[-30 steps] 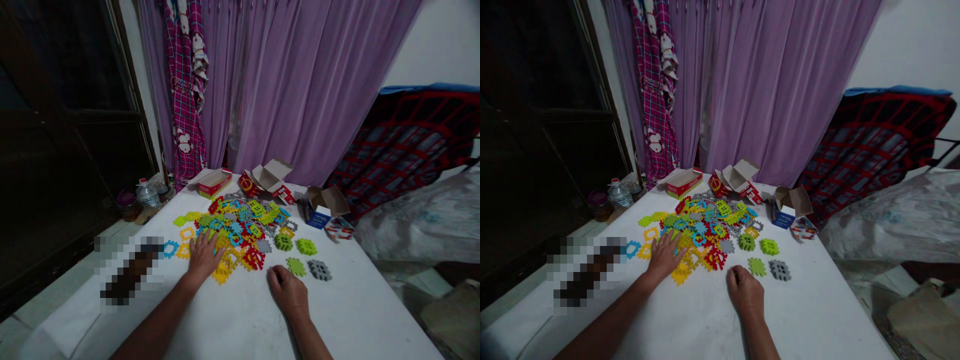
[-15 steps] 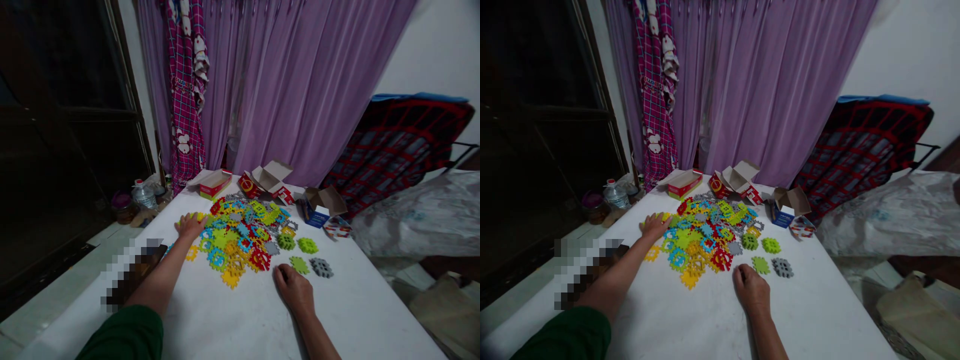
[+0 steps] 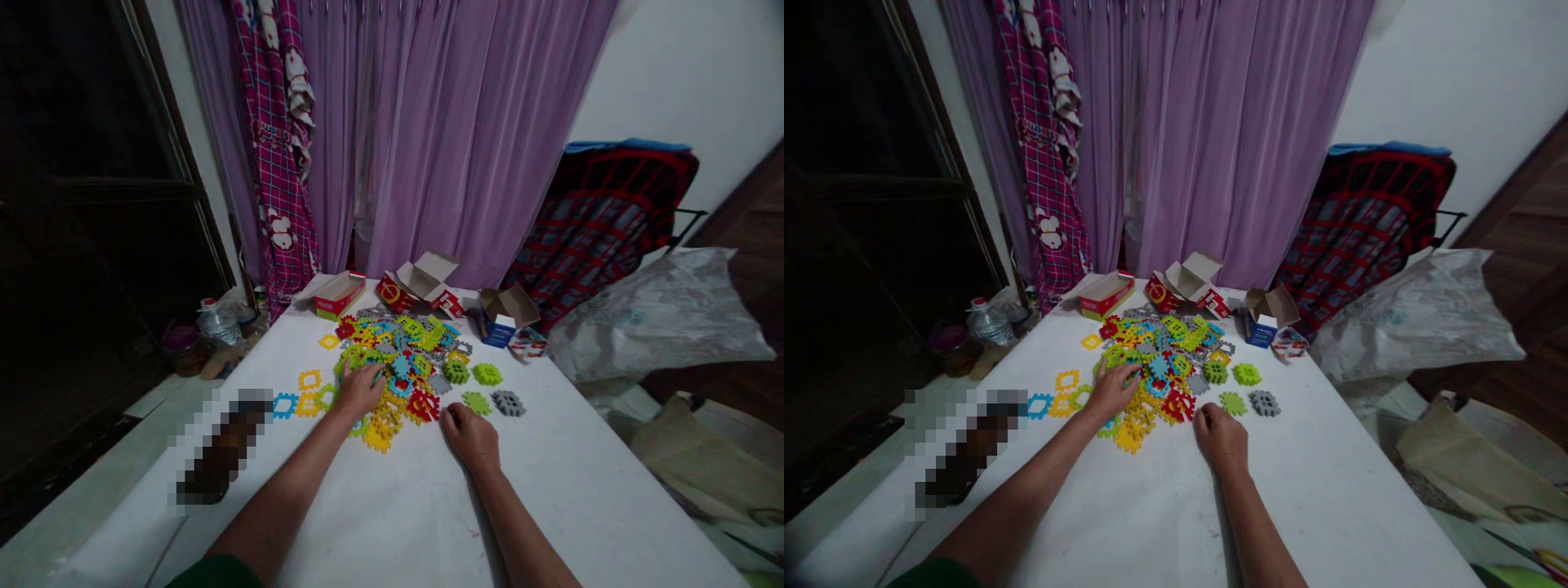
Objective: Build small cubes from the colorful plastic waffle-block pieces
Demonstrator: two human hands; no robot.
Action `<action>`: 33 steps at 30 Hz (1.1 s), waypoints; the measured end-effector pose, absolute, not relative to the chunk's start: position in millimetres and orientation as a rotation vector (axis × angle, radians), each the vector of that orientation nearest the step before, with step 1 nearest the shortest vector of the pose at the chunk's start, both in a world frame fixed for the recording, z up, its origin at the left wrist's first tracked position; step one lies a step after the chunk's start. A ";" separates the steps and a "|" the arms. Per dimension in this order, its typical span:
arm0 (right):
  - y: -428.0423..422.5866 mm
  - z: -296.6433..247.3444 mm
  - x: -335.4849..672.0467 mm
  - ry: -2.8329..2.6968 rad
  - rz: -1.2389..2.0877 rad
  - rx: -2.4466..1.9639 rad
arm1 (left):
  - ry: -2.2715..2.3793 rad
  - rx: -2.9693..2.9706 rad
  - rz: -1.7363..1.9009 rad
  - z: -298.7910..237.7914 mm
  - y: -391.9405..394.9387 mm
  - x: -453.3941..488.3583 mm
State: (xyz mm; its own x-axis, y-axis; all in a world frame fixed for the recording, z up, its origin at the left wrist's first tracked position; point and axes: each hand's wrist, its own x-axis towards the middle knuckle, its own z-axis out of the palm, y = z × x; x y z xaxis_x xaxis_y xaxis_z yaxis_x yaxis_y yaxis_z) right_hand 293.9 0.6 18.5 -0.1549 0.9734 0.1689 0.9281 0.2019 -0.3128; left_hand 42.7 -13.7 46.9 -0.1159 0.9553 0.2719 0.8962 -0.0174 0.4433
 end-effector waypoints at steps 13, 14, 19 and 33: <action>-0.1 18.4 295.8 -2.123 0.197 -1.746 | 2.156 2.187 0.716 24.0 -26.4 11.9; -0.2 18.4 296.0 -2.124 0.205 -1.741 | 2.224 2.133 0.780 26.7 -24.1 5.7; 1.1 17.5 296.2 -2.090 0.237 -1.735 | 2.309 2.083 0.801 33.4 -40.8 -20.4; 3.6 16.9 295.6 -2.083 0.222 -1.741 | 2.470 1.909 0.358 58.8 -41.0 2.9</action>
State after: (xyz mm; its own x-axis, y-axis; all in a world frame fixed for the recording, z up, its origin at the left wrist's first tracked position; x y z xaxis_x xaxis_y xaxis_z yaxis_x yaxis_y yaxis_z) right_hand 295.6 3.6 16.9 -0.1320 0.9686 0.2108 0.9022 0.2055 -0.3791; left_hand 2.9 -41.0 58.8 -0.2615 0.9551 0.1390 0.9553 0.2356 0.1787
